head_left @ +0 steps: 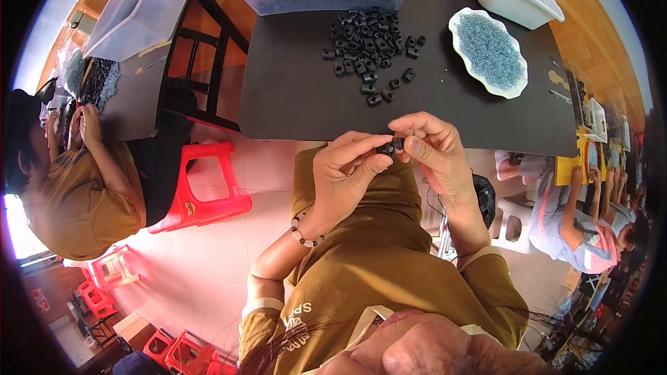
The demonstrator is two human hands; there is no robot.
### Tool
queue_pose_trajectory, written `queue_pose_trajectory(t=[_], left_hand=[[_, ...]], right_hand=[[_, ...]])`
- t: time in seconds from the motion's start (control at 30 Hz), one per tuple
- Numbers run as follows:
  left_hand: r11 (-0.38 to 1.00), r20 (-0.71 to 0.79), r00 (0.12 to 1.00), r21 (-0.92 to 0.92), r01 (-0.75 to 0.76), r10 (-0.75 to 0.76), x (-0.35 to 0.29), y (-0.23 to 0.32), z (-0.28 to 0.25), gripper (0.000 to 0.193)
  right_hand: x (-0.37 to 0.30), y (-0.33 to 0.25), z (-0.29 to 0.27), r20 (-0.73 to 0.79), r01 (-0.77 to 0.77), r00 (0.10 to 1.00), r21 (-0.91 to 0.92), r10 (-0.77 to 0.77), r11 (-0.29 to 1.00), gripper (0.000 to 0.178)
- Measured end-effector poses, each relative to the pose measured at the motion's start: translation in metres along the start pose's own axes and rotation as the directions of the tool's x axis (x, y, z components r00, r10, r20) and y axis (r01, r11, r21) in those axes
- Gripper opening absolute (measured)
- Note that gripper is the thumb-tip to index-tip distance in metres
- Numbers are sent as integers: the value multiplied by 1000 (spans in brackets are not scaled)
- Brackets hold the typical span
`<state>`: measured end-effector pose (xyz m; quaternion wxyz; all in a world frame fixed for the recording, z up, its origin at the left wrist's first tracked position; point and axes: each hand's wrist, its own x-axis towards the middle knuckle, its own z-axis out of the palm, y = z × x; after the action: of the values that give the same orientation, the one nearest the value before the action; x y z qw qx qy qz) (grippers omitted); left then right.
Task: The person assembles plastic cord locks by hand, picking up small springs and plastic components and fitting them into the lock casings.
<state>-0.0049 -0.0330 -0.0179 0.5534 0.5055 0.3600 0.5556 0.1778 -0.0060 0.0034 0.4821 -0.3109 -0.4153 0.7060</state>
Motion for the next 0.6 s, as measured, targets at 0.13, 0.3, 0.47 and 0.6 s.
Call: queue_pose_trajectory(t=[0.13,0.3,0.47,0.6], left_hand=[[999,-20,999,0,34,-34,-1,0,-1,29],[991,-52,990,-50,127,-129,-1,-1,0,27],[996,-45,995,9,85,-85,0,-8,0,27],[997,-37,996,-1,81,-81,1,-10,1,27]], right_hand=[[-2,-4,-6,-9,88,995,-270,-94,959,21],[-1,-7,-12,-51,105,991,-237,-120,966,23],[-1,-4,-14,-124,132,979,-206,-159,970,21],[0,-4,-18,-89,108,987,-220,-130,970,22]])
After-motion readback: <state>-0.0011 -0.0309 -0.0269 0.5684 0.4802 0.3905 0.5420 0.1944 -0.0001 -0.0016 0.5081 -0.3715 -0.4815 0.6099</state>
